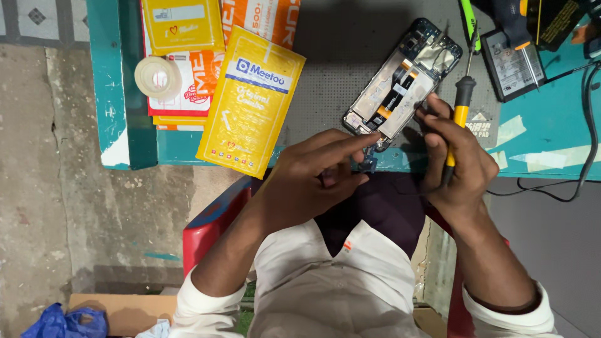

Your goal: The person uses a soldering iron to work on a small component on a disassembled smartphone motherboard. They repeatedly apply heat to the same area while holding the component with their other hand.

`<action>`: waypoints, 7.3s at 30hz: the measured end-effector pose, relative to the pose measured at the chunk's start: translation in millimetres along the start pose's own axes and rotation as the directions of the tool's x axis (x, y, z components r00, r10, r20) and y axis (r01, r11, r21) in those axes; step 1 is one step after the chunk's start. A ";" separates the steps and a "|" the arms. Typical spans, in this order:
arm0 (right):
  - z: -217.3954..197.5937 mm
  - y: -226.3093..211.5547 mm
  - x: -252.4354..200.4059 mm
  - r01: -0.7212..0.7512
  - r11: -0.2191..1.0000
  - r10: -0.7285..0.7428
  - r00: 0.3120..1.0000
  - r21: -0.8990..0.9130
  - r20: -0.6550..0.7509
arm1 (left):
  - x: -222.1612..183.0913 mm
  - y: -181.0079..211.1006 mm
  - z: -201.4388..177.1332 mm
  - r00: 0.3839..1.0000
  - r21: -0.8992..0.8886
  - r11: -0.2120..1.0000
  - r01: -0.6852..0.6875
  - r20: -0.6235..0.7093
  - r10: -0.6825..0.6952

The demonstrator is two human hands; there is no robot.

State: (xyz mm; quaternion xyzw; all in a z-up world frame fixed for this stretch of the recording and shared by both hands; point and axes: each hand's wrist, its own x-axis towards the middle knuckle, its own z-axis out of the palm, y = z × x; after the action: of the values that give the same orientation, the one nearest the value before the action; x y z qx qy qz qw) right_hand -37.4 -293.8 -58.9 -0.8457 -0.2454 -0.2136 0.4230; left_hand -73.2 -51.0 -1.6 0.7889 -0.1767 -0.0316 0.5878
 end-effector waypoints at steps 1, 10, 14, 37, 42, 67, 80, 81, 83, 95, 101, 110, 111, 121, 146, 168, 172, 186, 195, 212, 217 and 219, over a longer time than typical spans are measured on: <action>0.0 0.9 -0.5 0.001 1.000 -0.001 1.000 -0.002 0.001 | -0.1 -0.2 -1.1 1.000 -0.005 1.000 -0.012 -0.001 0.012; 1.5 3.8 -0.6 0.021 1.000 -0.021 1.000 0.011 -0.004 | -2.8 -9.1 -2.8 1.000 -0.160 0.987 0.007 -0.004 -0.007; 1.2 4.0 -1.0 0.019 1.000 -0.019 1.000 0.004 0.002 | -4.3 -10.8 -3.7 0.999 -0.134 0.990 0.034 0.013 -0.033; 1.2 3.5 -1.3 0.001 1.000 -0.001 1.000 0.006 0.009 | -2.4 -18.1 -2.1 0.996 -0.039 0.998 -0.049 0.069 0.052; 0.2 3.1 -2.6 -0.001 1.000 0.001 1.000 0.011 0.008 | -1.9 -16.1 -3.0 0.995 -0.062 0.998 -0.019 0.092 0.025; 0.8 0.5 -1.6 -0.016 1.000 0.016 1.000 0.001 0.006 | -4.8 -20.9 42.7 0.915 0.428 0.897 0.110 -0.396 0.076; -0.9 0.0 -1.2 -0.021 1.000 0.020 1.000 0.011 0.021 | -2.6 -23.3 62.4 0.903 0.632 0.744 0.217 -0.420 0.094; -1.2 0.4 -0.7 -0.019 1.000 0.019 1.000 0.006 0.020 | -2.5 -24.0 62.1 0.900 0.635 0.742 0.215 -0.423 0.101; -1.5 1.1 -0.5 -0.020 1.000 0.020 1.000 0.004 0.023 | -1.8 -25.2 62.2 0.897 0.640 0.739 0.211 -0.428 0.114; -1.0 3.4 -1.8 -0.014 1.000 0.014 1.000 0.000 0.022 | 0.7 -29.7 66.4 0.892 0.669 0.710 0.220 -0.433 0.131; -1.2 6.7 -3.9 -0.015 1.000 0.015 1.000 0.005 0.024 | 7.8 -30.1 63.9 0.887 0.673 0.694 0.257 -0.449 0.107; -1.4 8.5 -6.2 -0.010 1.000 0.010 1.000 -0.003 0.025 | 15.2 -26.9 56.0 0.891 0.638 0.723 0.264 -0.448 0.070; -1.4 8.6 -6.3 -0.009 1.000 0.009 1.000 -0.004 0.023 | 15.3 -26.8 54.6 0.898 0.636 0.731 0.249 -0.435 0.072; -0.7 12.2 -8.2 0.004 1.000 -0.005 1.000 0.023 0.031 | 2.6 -31.8 31.6 0.958 0.540 0.841 0.034 -0.258 0.127; 0.1 4.2 -3.5 -0.030 0.999 0.029 0.999 0.019 0.017 | 8.8 -34.0 31.8 0.950 0.685 0.704 -0.187 -0.057 0.307; -1.8 -3.5 1.5 -0.033 0.999 0.033 0.999 0.011 0.021 | 10.2 -32.1 31.4 0.893 0.906 0.321 -0.275 0.117 0.435; -2.2 -3.7 1.5 -0.021 1.000 0.021 1.000 0.013 0.007 | 10.2 -32.3 22.7 0.889 0.873 0.367 -0.321 0.144 0.434; -2.3 -1.8 1.8 0.001 1.000 0.000 1.000 -0.026 0.024 | 2.0 -36.8 14.5 0.921 0.816 0.533 -0.222 -0.004 0.391; -1.9 -0.6 0.1 0.006 0.999 -0.005 1.000 -0.032 0.031 | 5.9 -33.7 3.3 0.955 0.766 0.628 -0.136 -0.069 0.290; -4.6 -1.7 5.2 0.028 1.000 -0.028 0.996 -0.004 0.087 | 20.6 -29.8 0.4 0.911 0.882 0.337 -0.331 0.205 0.359; -5.7 -0.2 8.8 0.109 0.993 -0.113 0.986 0.043 0.121 | 18.5 -33.1 -0.1 0.916 0.846 0.440 -0.303 0.131 0.378; -3.3 2.8 10.7 0.152 0.985 -0.161 0.981 0.081 0.109 | 20.3 -32.4 -0.4 0.922 0.820 0.490 -0.295 0.109 0.371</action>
State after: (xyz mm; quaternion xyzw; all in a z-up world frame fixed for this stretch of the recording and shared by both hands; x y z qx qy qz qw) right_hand -27.9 -295.5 -52.7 -0.8188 -0.3427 -0.1880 0.4205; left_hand -46.3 -49.0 -28.7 0.9215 -0.2953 0.2012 0.1521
